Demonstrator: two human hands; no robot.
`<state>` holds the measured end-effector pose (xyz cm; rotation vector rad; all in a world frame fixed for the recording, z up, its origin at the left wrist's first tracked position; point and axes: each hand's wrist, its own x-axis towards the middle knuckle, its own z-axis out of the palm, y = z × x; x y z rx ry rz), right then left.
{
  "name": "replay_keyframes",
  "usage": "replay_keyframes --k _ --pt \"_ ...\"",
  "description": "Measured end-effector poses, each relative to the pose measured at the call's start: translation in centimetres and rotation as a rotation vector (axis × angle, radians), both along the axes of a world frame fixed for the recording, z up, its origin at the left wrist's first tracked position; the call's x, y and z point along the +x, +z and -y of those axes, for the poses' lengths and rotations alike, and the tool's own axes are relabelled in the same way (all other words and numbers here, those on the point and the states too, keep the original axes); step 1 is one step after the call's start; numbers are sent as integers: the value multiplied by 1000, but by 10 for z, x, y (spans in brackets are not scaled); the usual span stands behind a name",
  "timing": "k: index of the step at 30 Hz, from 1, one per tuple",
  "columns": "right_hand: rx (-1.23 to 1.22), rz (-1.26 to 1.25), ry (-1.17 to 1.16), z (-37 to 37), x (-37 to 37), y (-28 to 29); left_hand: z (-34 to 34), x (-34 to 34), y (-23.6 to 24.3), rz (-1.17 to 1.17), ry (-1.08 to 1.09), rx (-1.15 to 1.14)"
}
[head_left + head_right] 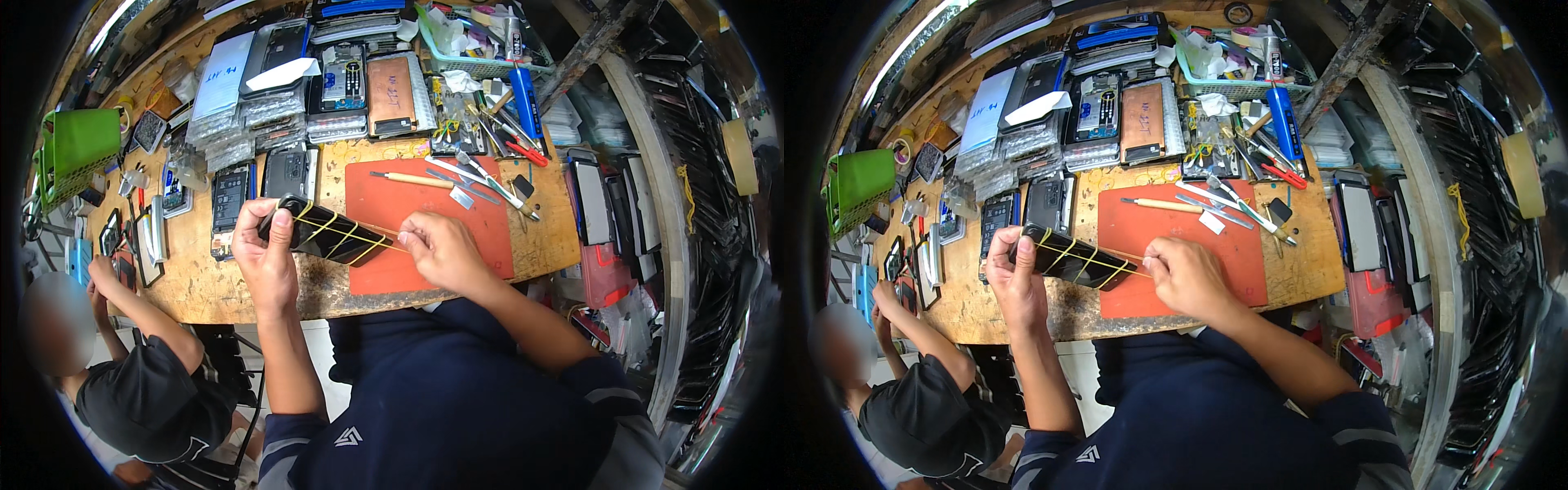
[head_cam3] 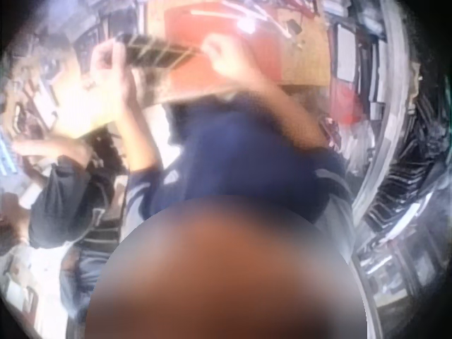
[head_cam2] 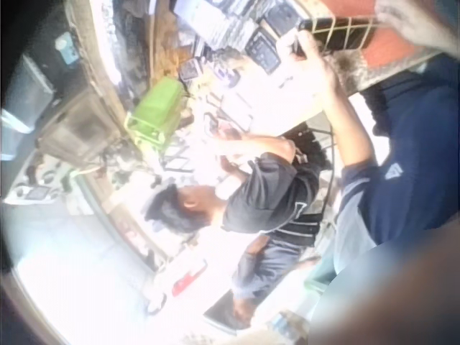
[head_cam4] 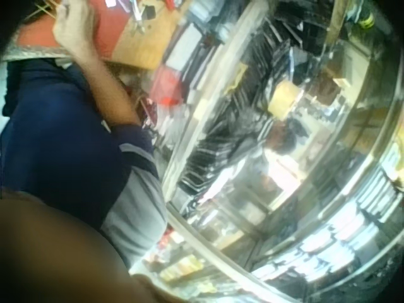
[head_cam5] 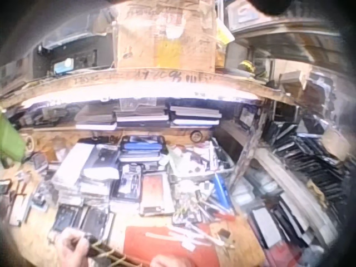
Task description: The person applies adhesive along the edges of a smartphone back cover using a syringe, wipes excess adhesive, and then secures the back cover with rubber bands. The person handles the phone and tools on a cluttered workbench.
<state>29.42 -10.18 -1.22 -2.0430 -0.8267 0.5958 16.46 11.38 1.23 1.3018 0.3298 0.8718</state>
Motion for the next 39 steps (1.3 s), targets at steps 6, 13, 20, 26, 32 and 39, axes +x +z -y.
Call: replay_keyframes --k 6,13,20,26,32,39 --pt "158 269 7 -15 11 -12 -5 -8 -9 0 -17 13" --pt "242 591 119 -72 80 5 33 -10 19 58 -207 264" --pt "0 1111 519 -150 103 1 46 7 45 -2 -378 727" --pt "-75 1026 512 -146 107 15 45 25 51 -184 -692 -17" --pt "303 563 266 -68 125 55 40 46 50 -145 -804 200" --pt "250 313 208 17 134 83 69 70 39 -277 -406 558"
